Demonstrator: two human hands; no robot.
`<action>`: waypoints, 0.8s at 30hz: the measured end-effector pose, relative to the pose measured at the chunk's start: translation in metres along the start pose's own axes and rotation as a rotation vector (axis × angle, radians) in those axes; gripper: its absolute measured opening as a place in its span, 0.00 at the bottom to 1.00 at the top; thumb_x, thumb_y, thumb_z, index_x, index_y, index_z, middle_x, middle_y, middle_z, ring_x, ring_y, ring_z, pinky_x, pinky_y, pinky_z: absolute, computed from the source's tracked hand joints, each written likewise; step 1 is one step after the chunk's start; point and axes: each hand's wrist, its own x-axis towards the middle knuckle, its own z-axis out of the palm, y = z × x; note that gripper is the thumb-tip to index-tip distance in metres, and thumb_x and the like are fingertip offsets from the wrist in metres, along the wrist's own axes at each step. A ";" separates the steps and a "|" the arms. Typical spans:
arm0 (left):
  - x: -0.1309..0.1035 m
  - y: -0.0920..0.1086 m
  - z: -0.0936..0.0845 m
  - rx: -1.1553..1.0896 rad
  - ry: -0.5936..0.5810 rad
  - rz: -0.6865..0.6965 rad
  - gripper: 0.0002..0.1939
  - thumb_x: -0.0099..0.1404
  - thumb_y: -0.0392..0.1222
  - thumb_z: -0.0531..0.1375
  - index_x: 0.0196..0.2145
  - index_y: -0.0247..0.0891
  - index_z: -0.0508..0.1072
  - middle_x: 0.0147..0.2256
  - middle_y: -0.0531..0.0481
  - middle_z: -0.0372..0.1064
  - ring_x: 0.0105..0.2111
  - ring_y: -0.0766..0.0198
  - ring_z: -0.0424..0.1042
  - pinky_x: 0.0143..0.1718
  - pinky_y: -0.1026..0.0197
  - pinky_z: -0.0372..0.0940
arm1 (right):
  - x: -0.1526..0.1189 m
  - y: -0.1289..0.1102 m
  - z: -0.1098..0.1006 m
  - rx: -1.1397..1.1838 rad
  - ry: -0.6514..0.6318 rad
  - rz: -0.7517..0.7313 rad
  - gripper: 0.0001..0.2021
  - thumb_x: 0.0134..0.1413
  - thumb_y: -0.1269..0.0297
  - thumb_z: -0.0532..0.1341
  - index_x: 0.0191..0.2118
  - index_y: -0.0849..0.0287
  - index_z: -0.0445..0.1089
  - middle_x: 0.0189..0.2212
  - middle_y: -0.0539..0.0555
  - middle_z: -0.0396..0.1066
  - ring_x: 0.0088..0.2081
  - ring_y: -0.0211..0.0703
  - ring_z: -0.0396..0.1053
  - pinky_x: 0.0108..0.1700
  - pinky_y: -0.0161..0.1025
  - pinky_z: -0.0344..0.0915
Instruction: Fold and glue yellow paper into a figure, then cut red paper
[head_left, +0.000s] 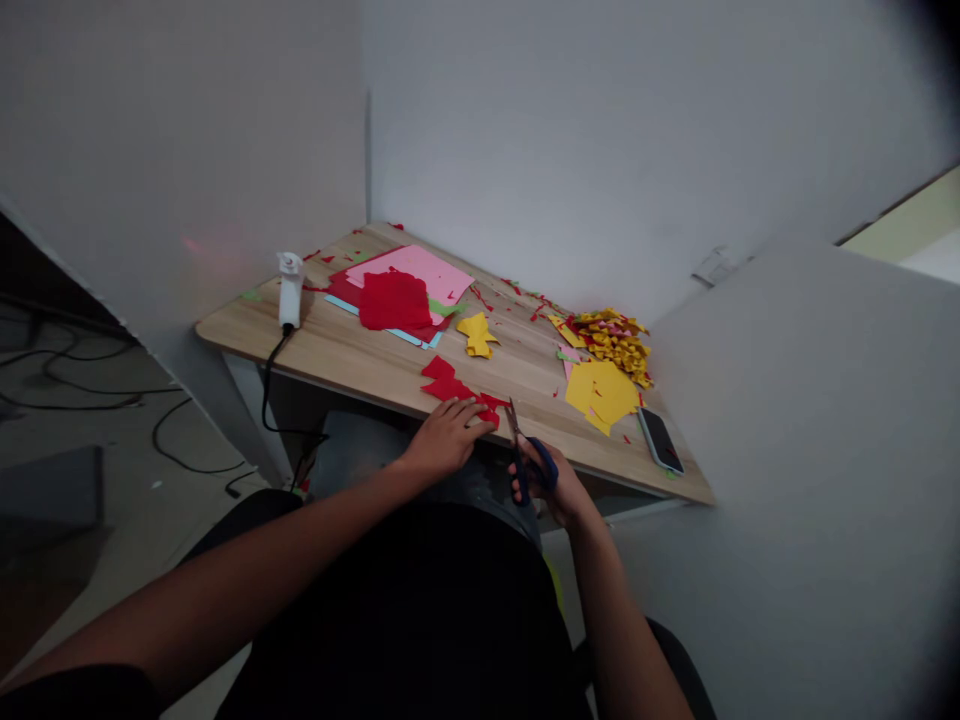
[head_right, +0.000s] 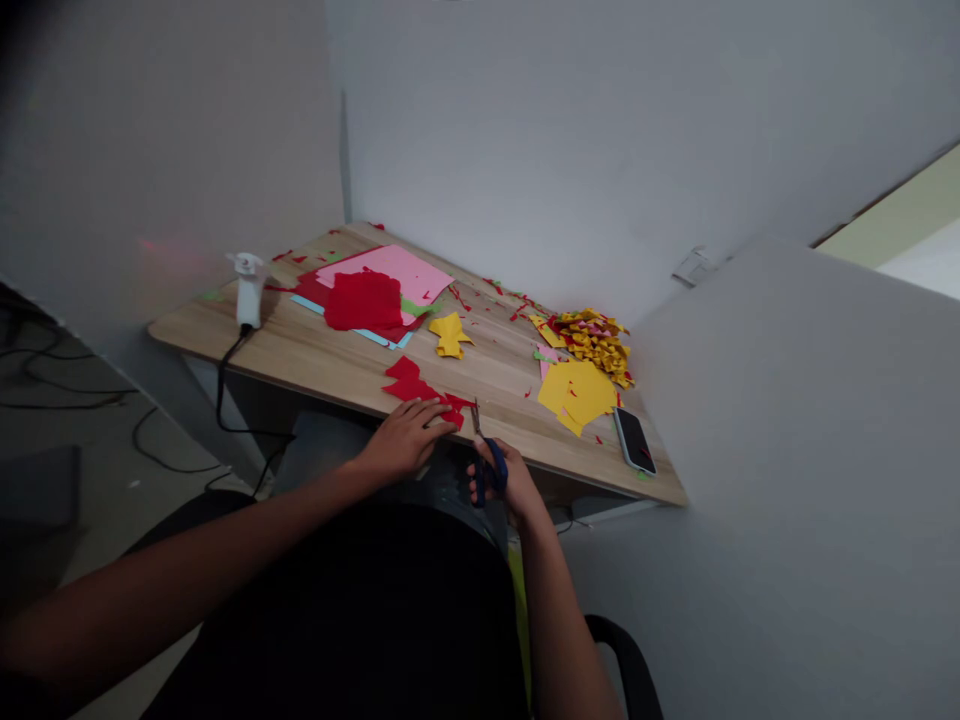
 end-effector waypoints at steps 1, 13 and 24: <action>0.000 0.000 0.000 -0.001 -0.002 0.000 0.21 0.67 0.36 0.57 0.56 0.46 0.70 0.60 0.47 0.64 0.61 0.54 0.61 0.62 0.50 0.54 | 0.001 0.001 -0.001 0.000 0.008 -0.004 0.25 0.48 0.41 0.65 0.41 0.56 0.65 0.24 0.48 0.72 0.20 0.36 0.70 0.20 0.32 0.68; -0.001 -0.001 0.000 -0.005 -0.014 -0.006 0.22 0.66 0.35 0.57 0.57 0.46 0.70 0.61 0.47 0.64 0.63 0.53 0.60 0.63 0.49 0.53 | -0.008 -0.009 0.003 -0.088 -0.067 -0.045 0.26 0.43 0.40 0.69 0.37 0.55 0.63 0.21 0.45 0.70 0.17 0.36 0.67 0.18 0.33 0.67; 0.000 0.002 -0.004 -0.008 -0.018 -0.010 0.21 0.66 0.35 0.56 0.56 0.45 0.72 0.60 0.46 0.65 0.61 0.52 0.61 0.62 0.48 0.55 | 0.004 -0.010 -0.001 -0.069 -0.016 0.004 0.22 0.49 0.44 0.67 0.38 0.58 0.65 0.20 0.48 0.71 0.18 0.38 0.68 0.17 0.34 0.67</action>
